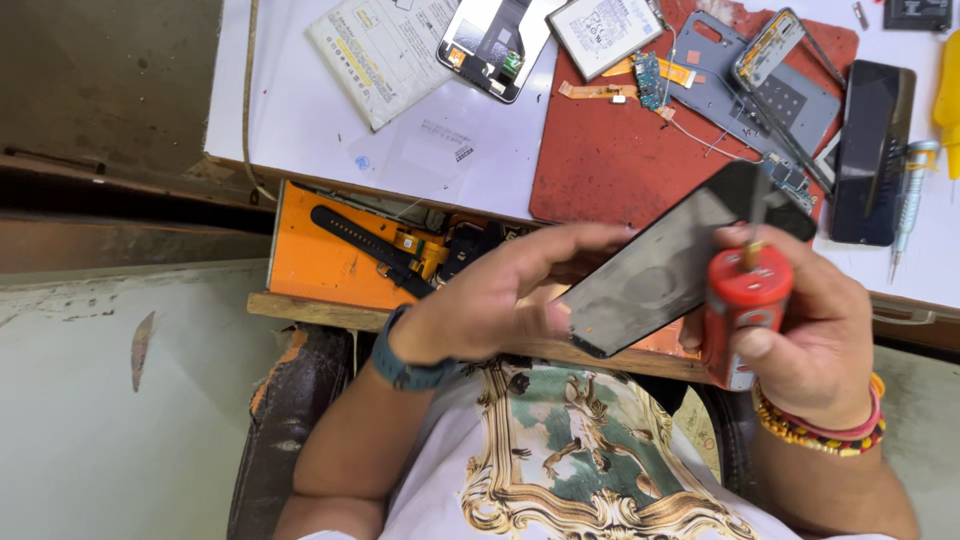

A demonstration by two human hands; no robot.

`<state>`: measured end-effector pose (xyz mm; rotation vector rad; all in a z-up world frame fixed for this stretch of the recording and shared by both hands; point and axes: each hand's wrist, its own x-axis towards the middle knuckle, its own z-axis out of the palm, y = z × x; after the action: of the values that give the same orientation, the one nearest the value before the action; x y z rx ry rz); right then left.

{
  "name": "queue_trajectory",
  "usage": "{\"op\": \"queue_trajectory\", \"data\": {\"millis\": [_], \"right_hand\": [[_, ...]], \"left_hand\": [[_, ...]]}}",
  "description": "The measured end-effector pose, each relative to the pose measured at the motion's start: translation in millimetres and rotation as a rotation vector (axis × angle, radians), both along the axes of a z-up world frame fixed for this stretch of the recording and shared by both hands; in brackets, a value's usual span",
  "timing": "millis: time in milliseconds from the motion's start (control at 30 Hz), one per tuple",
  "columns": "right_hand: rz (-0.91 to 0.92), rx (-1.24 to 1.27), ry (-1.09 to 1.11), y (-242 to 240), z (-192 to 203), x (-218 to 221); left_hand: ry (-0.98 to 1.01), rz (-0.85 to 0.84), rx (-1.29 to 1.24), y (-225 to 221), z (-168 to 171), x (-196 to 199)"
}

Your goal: The person scrapes the edges of a phone screen and uses a screwdriver to pry the screen away from the housing.

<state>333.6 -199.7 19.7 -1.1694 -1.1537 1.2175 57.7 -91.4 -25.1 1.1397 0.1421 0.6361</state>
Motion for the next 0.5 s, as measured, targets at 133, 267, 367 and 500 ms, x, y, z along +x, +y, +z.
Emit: {"op": "queue_trajectory", "data": {"millis": [133, 267, 367, 500], "right_hand": [[0.315, 0.054, -0.372, 27, 11, 1], [0.270, 0.196, -0.527, 40, 12, -19], [0.069, 0.205, -0.428, 40, 12, -29], [-0.187, 0.093, -0.032, 21, 3, -33]], "left_hand": [[-0.165, -0.225, -0.262, 7, -10, 19], [0.074, -0.151, -0.419, 1, -11, 34], [-0.060, -0.135, -0.492, 6, -4, 33], [-0.240, 0.119, -0.373, 16, -3, 32]]}}
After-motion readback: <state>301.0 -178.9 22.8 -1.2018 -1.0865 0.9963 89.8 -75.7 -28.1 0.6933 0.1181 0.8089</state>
